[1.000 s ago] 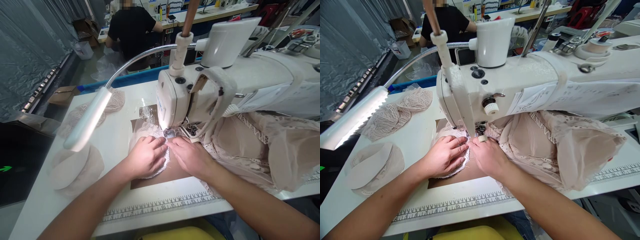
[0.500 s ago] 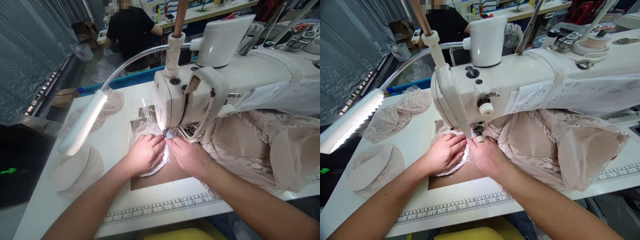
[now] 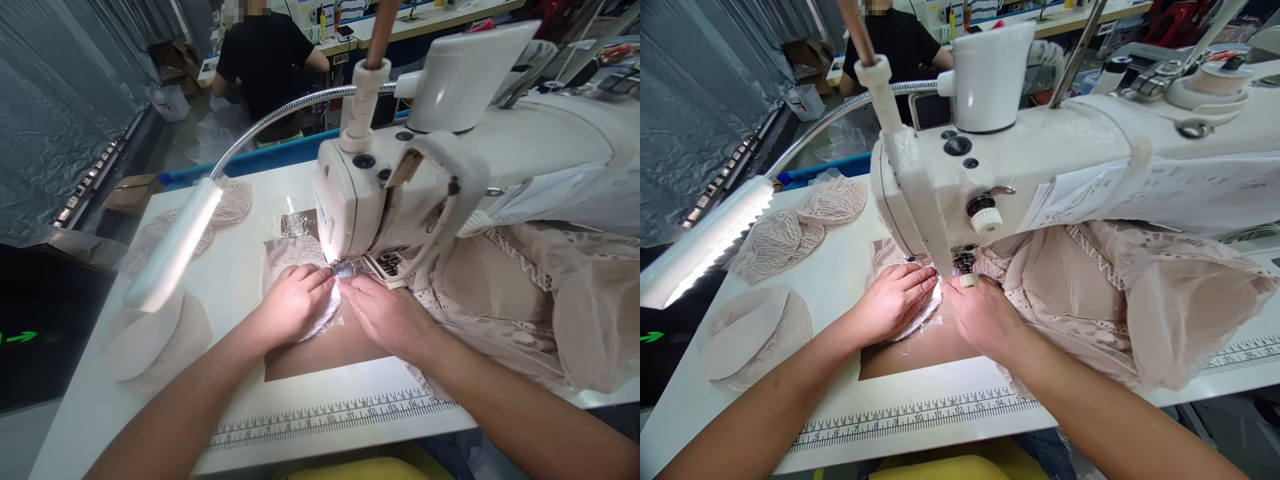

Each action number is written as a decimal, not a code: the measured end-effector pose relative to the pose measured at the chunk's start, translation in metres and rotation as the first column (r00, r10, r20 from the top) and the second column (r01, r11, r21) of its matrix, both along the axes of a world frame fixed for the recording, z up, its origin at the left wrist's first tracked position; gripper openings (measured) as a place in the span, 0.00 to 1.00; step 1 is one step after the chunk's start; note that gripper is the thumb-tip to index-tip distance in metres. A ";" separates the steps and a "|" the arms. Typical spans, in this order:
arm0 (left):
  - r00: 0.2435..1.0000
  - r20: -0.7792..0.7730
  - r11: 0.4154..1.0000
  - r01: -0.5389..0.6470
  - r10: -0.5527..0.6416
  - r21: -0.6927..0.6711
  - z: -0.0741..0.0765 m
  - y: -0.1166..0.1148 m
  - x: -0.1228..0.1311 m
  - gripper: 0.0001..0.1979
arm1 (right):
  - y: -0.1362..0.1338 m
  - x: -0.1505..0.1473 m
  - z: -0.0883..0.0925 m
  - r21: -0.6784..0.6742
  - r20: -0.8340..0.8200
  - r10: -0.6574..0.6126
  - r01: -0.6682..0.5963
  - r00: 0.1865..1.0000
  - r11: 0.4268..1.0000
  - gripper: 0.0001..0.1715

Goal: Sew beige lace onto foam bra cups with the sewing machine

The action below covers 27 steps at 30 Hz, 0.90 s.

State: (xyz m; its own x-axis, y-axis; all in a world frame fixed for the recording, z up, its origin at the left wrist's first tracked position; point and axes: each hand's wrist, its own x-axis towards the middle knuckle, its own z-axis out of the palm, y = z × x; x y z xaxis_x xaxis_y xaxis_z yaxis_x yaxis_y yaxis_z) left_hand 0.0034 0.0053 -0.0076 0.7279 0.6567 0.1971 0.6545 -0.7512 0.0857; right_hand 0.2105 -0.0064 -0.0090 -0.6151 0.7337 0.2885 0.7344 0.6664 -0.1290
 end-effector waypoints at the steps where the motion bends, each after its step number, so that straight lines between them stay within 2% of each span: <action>1: 1.000 0.001 1.000 -0.009 0.009 -0.002 0.000 0.000 0.000 0.18 | 0.000 0.000 0.000 0.004 -0.004 0.003 -0.003 1.000 1.000 0.17; 9: 0.996 -0.033 0.996 -0.088 0.088 0.013 0.002 0.004 -0.001 0.19 | 0.001 -0.001 -0.006 0.022 0.016 -0.004 0.004 1.000 1.000 0.21; 16: 0.994 -0.029 0.994 -0.106 0.105 -0.023 0.005 0.002 -0.005 0.20 | 0.003 -0.003 -0.003 -0.010 -0.021 -0.065 0.065 0.998 0.998 0.17; 22: 1.000 -0.024 0.996 0.008 -0.011 -0.087 0.014 -0.001 -0.010 0.22 | 0.001 -0.001 0.000 -0.054 -0.048 -0.066 0.063 0.997 0.997 0.18; 27: 0.993 0.006 0.989 0.120 -0.120 -0.089 0.013 0.000 -0.011 0.18 | 0.001 0.000 0.001 -0.040 -0.029 0.032 -0.033 0.999 0.999 0.18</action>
